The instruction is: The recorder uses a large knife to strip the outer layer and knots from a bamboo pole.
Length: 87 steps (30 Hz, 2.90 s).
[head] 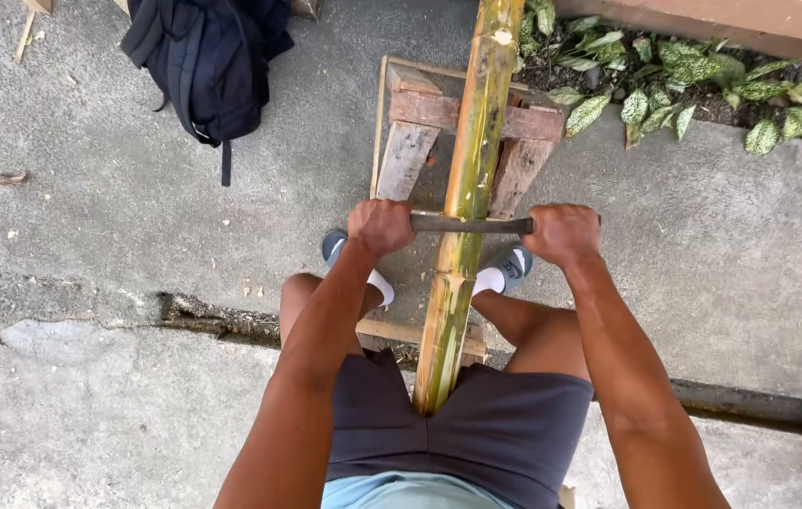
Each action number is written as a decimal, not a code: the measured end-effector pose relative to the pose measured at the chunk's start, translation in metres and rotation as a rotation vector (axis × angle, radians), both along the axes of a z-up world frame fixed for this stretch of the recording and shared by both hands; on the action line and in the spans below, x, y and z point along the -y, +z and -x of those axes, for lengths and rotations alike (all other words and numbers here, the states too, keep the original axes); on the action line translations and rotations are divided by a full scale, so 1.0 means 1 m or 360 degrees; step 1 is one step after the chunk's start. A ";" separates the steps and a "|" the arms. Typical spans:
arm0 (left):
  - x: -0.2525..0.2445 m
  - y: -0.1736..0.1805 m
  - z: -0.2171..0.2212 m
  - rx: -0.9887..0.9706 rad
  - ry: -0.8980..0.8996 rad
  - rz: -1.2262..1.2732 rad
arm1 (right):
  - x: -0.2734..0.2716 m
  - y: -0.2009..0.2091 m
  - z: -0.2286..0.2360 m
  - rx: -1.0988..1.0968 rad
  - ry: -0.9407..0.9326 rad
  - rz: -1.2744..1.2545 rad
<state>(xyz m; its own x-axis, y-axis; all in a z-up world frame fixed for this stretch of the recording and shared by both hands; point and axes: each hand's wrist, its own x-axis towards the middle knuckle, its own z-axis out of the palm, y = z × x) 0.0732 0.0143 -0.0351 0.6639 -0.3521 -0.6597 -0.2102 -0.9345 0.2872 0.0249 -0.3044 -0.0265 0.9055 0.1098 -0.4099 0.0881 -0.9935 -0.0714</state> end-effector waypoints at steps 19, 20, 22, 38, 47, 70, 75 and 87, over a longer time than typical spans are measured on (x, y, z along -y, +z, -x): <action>0.018 -0.003 -0.076 0.0283 -0.0029 -0.0012 | 0.015 -0.017 -0.061 -0.0158 -0.0076 0.0154; 0.014 -0.001 -0.066 0.0317 -0.0036 0.0012 | 0.009 -0.010 -0.053 -0.0181 -0.0113 0.0118; 0.008 0.004 -0.044 0.0363 -0.0040 0.0037 | 0.002 -0.009 -0.031 -0.0192 -0.0148 0.0084; -0.028 -0.006 0.105 0.0074 -0.0082 0.0081 | -0.023 -0.013 0.135 0.0120 -0.0024 -0.0121; -0.023 0.026 0.094 0.0128 -0.0015 0.0134 | -0.017 -0.023 0.122 0.0352 0.0041 -0.0197; 0.003 0.001 -0.035 0.0381 -0.0155 0.0026 | -0.010 0.000 -0.024 -0.0377 -0.0184 0.0162; 0.004 0.004 -0.010 0.0392 -0.0090 0.0006 | -0.005 -0.025 0.025 -0.0055 -0.0292 -0.0095; -0.006 0.020 0.107 0.0121 -0.0096 0.0057 | -0.018 -0.003 0.131 -0.0313 -0.0310 0.0019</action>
<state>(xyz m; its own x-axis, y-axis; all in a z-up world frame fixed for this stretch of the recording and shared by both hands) -0.0336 0.0201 -0.0151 0.6885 -0.4156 -0.5943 -0.2884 -0.9088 0.3014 -0.1064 -0.2866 -0.0294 0.8120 -0.0645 -0.5800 -0.1190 -0.9913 -0.0563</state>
